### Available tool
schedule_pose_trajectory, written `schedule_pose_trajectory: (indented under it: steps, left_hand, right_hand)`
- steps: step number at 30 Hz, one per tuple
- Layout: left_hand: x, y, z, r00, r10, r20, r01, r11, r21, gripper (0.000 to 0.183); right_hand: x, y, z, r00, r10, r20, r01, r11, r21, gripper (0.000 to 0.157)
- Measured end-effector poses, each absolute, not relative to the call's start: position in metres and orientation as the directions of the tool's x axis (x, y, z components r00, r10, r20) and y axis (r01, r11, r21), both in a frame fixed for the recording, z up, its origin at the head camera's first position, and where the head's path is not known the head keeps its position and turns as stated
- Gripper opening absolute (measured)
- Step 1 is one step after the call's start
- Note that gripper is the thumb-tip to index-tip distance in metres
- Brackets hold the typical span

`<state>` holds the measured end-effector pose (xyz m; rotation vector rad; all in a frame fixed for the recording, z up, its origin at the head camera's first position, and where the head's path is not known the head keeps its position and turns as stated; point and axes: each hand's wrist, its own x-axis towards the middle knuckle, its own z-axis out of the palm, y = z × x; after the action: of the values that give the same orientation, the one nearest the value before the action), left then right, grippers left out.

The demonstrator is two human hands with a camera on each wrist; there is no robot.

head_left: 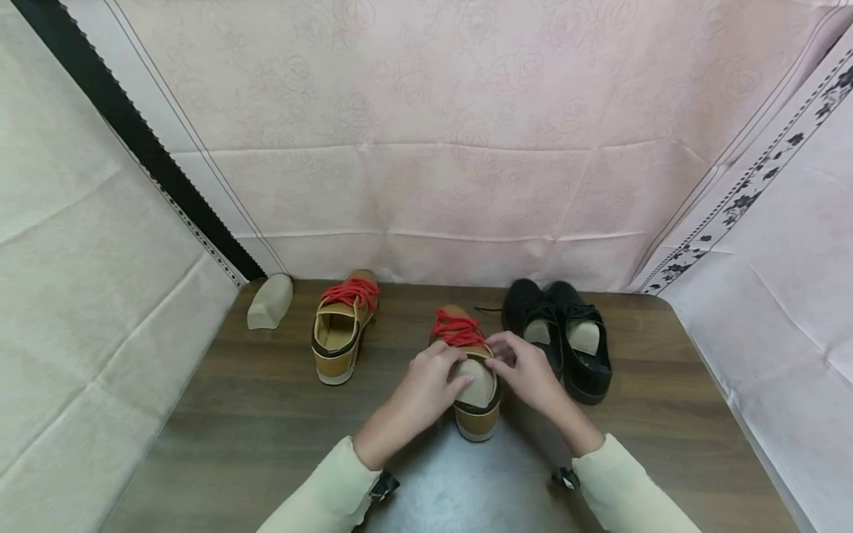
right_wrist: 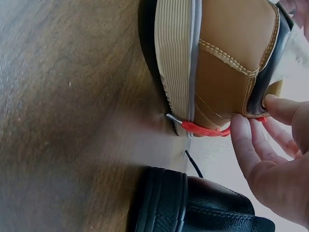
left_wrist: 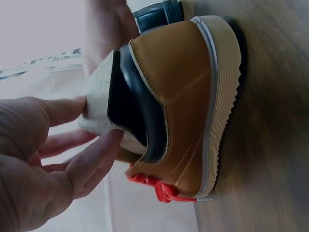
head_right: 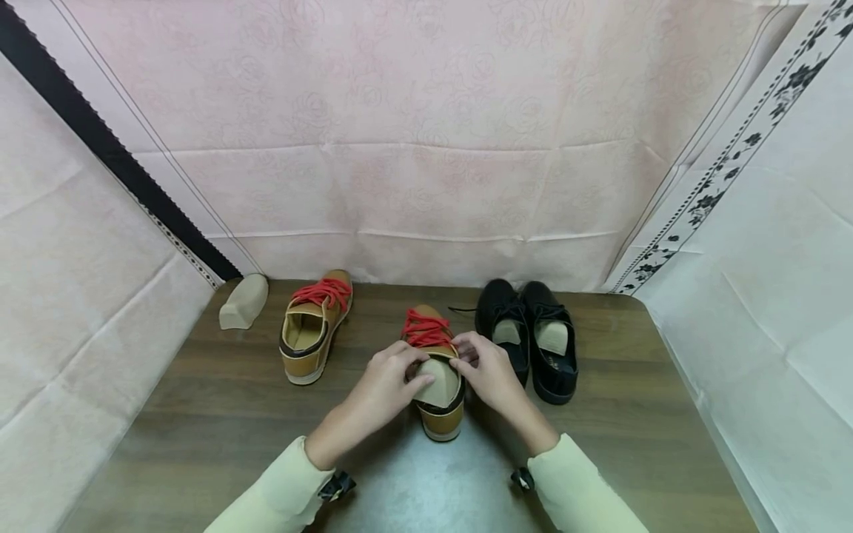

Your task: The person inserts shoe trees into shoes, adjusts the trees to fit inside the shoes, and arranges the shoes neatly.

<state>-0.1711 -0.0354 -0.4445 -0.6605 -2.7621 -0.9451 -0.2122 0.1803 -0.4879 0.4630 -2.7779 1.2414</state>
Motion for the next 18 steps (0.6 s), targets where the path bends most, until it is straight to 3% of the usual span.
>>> schedule_pose_trajectory:
  steps: [18]
  left_hand:
    - [-0.179,-0.026,-0.460,-0.892,0.301,0.339,0.443,0.734,0.515,0.021]
  right_hand:
    - [-0.212,0.181,-0.487,-0.957,-0.245,0.153,-0.277,0.628,-0.727,0.027]
